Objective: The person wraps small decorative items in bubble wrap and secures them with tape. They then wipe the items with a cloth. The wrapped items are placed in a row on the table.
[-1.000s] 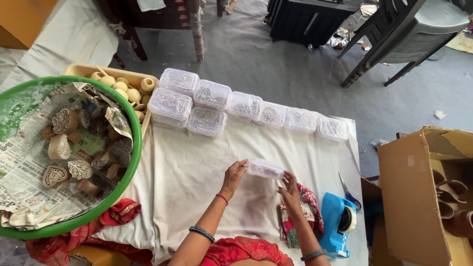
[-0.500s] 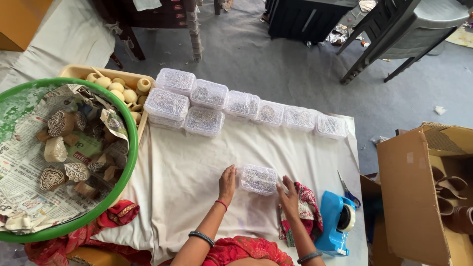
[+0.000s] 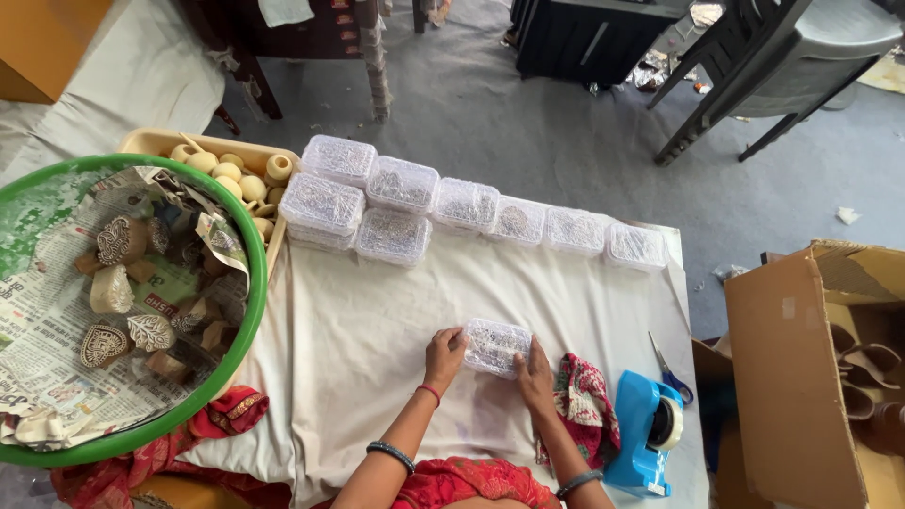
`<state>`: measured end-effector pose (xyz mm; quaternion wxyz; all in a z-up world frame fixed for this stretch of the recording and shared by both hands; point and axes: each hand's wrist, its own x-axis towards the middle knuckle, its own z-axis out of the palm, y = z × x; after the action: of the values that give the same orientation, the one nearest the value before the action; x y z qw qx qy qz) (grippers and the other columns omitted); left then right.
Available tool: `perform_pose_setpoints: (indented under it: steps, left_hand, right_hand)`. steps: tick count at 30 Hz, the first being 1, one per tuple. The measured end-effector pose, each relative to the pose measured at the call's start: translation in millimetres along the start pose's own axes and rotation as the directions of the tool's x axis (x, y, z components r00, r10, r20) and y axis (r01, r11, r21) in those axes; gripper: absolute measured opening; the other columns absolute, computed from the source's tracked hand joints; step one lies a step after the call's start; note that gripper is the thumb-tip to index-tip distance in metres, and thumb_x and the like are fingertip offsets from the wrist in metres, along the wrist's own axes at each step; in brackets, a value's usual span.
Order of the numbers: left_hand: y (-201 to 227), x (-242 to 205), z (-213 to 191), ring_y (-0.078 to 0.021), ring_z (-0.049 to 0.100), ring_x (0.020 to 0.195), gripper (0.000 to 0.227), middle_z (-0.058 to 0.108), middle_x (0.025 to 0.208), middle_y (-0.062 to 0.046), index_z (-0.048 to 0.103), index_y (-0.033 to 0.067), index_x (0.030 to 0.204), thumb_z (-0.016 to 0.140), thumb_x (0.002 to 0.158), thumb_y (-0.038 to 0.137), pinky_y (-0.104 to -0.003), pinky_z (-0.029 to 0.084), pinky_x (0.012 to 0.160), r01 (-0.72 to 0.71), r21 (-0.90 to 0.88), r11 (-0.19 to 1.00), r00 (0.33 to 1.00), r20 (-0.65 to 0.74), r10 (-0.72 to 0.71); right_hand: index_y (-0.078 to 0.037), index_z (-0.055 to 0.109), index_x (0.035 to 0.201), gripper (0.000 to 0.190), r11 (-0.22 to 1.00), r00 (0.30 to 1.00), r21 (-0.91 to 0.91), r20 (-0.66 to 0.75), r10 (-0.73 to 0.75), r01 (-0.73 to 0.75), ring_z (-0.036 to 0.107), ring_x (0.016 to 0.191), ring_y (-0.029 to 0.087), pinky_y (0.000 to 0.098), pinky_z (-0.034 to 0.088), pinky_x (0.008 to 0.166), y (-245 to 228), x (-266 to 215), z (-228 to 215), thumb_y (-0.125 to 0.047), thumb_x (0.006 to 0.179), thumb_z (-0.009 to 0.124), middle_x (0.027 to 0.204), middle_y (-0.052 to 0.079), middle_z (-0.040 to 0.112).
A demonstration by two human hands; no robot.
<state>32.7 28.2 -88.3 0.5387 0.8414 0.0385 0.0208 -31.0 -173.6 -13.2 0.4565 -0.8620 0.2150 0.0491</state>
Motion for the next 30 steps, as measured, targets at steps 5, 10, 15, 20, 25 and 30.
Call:
perform_pose_setpoints:
  steps: [5,10,15,20,25,30]
  left_hand:
    - [-1,-8,-12,-0.0193,0.069,0.11,0.044,0.073,0.122,-0.011,0.071,0.0061,0.123,0.054,0.102,0.041,-0.032,0.053,0.095,0.389,-0.432,0.814,0.919,0.122,-0.374]
    - [7,-12,-15,-0.0229,0.071,0.106,0.044,0.077,0.117,-0.013,0.074,0.0032,0.12,0.054,0.102,0.038,-0.034,0.054,0.094,0.34,-0.393,0.854,0.938,0.07,-0.34]
    - [6,-15,-13,-0.0198,0.07,0.109,0.037,0.072,0.119,-0.01,0.074,0.0025,0.119,0.052,0.102,0.028,-0.032,0.054,0.097,0.278,-0.4,0.873,0.956,0.029,-0.291]
    - [5,-21,-14,-0.0203,0.069,0.11,0.037,0.072,0.122,-0.01,0.074,0.0018,0.119,0.05,0.092,0.01,-0.033,0.053,0.097,0.26,-0.406,0.876,0.964,0.058,-0.259]
    - [13,-24,-17,-0.0195,0.069,0.106,0.036,0.07,0.123,-0.01,0.074,0.0041,0.12,0.052,0.091,0.006,-0.032,0.054,0.095,0.284,-0.327,0.901,0.958,0.05,-0.283]
    - [15,-25,-19,-0.0218,0.07,0.102,0.035,0.07,0.122,-0.008,0.072,0.009,0.12,0.06,0.087,0.005,-0.032,0.056,0.093,0.144,-0.215,0.966,0.989,0.008,-0.146]
  right_hand:
    - [-0.012,0.04,0.155,0.069,0.937,0.983,0.304,-0.012,0.181,-0.169,0.048,0.136,0.034,0.0476,0.045,0.107,5,0,-15,-0.042,0.096,0.058,0.153,0.018,0.044]
    - [-0.003,0.06,0.141,0.062,0.945,0.987,0.304,-0.065,0.144,-0.118,0.067,0.121,0.031,0.0425,0.054,0.103,37,9,-3,-0.037,0.091,0.072,0.131,0.02,0.068]
    - [-0.003,0.062,0.136,0.058,0.999,0.981,0.049,-0.191,0.016,-0.006,0.063,0.117,0.029,0.0425,0.052,0.101,-7,-11,-16,-0.033,0.089,0.077,0.125,0.017,0.064]
    - [-0.007,0.069,0.125,0.047,0.916,0.916,-0.195,-0.133,-0.379,0.351,0.06,0.114,0.03,0.0417,0.052,0.095,-60,-19,9,-0.031,0.086,0.079,0.121,0.015,0.063]
    - [-0.01,0.07,0.11,0.04,0.796,0.871,-0.384,0.051,-0.489,0.469,0.061,0.103,0.029,0.0429,0.053,0.079,-113,-19,37,-0.033,0.079,0.081,0.104,0.008,0.064]
    - [-0.013,0.068,0.092,0.017,0.8,0.896,-0.455,-0.012,-0.444,0.391,0.065,0.091,0.026,0.0436,0.052,0.072,-82,2,64,-0.029,0.093,0.073,0.09,0.005,0.065]
